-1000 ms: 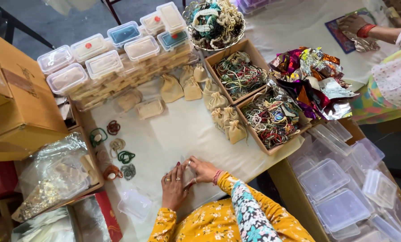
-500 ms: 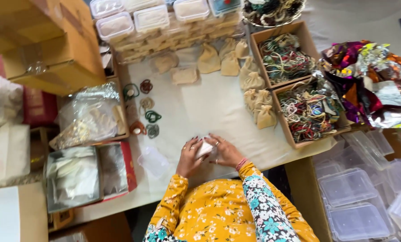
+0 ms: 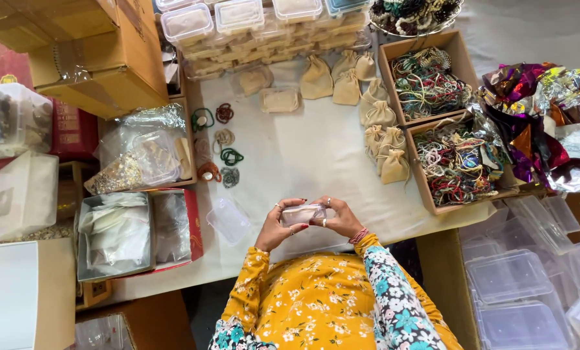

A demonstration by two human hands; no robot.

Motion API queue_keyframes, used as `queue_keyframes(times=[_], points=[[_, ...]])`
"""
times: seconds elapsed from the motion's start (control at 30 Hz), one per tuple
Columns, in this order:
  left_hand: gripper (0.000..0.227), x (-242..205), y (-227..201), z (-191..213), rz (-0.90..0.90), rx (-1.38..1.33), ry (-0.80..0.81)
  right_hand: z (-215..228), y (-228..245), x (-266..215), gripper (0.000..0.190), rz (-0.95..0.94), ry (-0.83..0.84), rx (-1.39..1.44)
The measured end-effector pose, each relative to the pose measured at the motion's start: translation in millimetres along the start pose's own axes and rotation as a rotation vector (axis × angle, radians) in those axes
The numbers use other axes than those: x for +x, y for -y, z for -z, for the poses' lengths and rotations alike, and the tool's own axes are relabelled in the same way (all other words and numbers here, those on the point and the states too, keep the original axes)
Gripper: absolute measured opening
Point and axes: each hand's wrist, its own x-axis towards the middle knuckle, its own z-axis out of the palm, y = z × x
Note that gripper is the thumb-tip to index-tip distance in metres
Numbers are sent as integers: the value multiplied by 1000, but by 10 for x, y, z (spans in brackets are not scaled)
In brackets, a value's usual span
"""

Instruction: The person packs small beige drawstring pouches into clear plastic containers on a table. They repeatedly open the containers, place a pouch inside, close the lid, and stack the filled containers. The workspace is cluttered with boxes, jewelry, and packaging materials.

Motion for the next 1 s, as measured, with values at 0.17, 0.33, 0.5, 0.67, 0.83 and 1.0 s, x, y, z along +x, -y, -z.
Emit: queue_keyframes(times=[0.17, 0.33, 0.5, 0.67, 0.83, 1.0], points=[[51, -45, 66, 22, 32, 17, 2, 1, -10, -42, 42, -46, 11, 23], [47, -63, 71, 11, -62, -17, -2, -36, 7, -56, 41, -102, 30, 150], [54, -61, 329, 45, 46, -239, -80, -16, 81, -42, 45, -144, 3, 210], [60, -82, 120, -22, 202, -333, -101, 11, 233, -44, 46, -116, 3, 175], [51, -52, 170, -26, 253, -320, -156, -1, 277, -39, 48, -74, -6, 162], [42, -61, 168, -52, 260, -322, -189, -10, 293, -33, 48, 1, -17, 111]])
